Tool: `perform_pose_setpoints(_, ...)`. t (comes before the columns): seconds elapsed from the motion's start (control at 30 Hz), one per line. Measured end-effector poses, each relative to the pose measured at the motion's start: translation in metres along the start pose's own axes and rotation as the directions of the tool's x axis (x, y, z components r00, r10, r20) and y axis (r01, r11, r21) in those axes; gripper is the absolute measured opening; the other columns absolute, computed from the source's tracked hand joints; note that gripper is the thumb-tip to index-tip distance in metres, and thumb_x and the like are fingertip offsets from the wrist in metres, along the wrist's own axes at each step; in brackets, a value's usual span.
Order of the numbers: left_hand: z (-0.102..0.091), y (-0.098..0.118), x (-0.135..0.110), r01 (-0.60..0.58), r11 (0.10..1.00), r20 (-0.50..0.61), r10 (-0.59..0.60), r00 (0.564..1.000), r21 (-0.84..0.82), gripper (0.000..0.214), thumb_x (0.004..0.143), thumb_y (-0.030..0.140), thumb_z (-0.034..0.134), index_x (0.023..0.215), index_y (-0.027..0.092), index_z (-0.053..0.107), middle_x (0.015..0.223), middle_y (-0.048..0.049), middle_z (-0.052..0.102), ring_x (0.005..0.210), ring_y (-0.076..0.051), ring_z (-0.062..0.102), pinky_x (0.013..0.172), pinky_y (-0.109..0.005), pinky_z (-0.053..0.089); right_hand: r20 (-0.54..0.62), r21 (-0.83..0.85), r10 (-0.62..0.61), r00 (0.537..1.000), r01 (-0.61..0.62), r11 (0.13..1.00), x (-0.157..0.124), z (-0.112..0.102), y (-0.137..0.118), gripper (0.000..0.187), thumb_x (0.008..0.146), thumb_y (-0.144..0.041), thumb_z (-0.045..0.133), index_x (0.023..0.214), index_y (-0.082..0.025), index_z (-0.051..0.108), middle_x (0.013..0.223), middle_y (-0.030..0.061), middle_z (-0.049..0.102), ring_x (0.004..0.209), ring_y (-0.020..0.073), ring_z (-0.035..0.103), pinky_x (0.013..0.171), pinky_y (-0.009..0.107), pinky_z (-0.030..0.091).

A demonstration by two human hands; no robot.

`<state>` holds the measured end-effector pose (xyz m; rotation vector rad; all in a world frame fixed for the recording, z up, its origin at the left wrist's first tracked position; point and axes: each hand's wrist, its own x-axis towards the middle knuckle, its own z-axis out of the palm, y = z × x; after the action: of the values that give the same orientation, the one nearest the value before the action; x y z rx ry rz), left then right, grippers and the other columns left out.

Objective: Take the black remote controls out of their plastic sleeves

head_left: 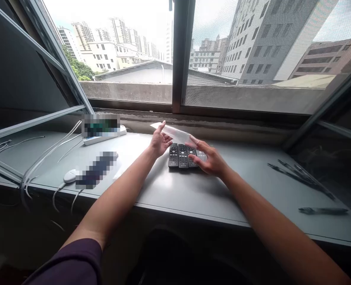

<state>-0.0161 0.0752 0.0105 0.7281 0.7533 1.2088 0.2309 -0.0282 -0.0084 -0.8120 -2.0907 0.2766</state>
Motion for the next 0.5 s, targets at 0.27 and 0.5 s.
perform_pose_setpoints(0.27,0.02,-0.009,-0.023,0.044,0.998,0.203,-0.053,0.978,0.046,0.043,0.084,0.047,0.091,0.114,0.019,0.077,0.101,-0.0078,0.077,0.079,-0.015,0.07,0.057,-0.022,0.048,0.037,0.123,0.156,0.987,-0.16,0.979,0.002,0.003,-0.012,0.077,0.106,-0.04,0.068,0.175,-0.034,0.036,0.154,0.0045,0.071,0.15,0.0341,0.06,0.131,0.06,0.04)
perform_pose_setpoints(0.5,0.021,-0.017,-0.024,0.028,0.996,0.165,-0.042,0.985,0.09,0.039,0.077,0.035,0.094,0.109,0.018,0.079,0.094,-0.0047,0.075,0.071,-0.01,0.063,0.052,-0.017,0.043,0.036,0.132,0.2,0.979,-0.203,0.97,0.004,0.005,-0.016,0.066,0.104,-0.044,0.07,0.166,-0.031,0.052,0.157,0.0081,0.069,0.147,0.0354,0.063,0.125,0.055,0.048)
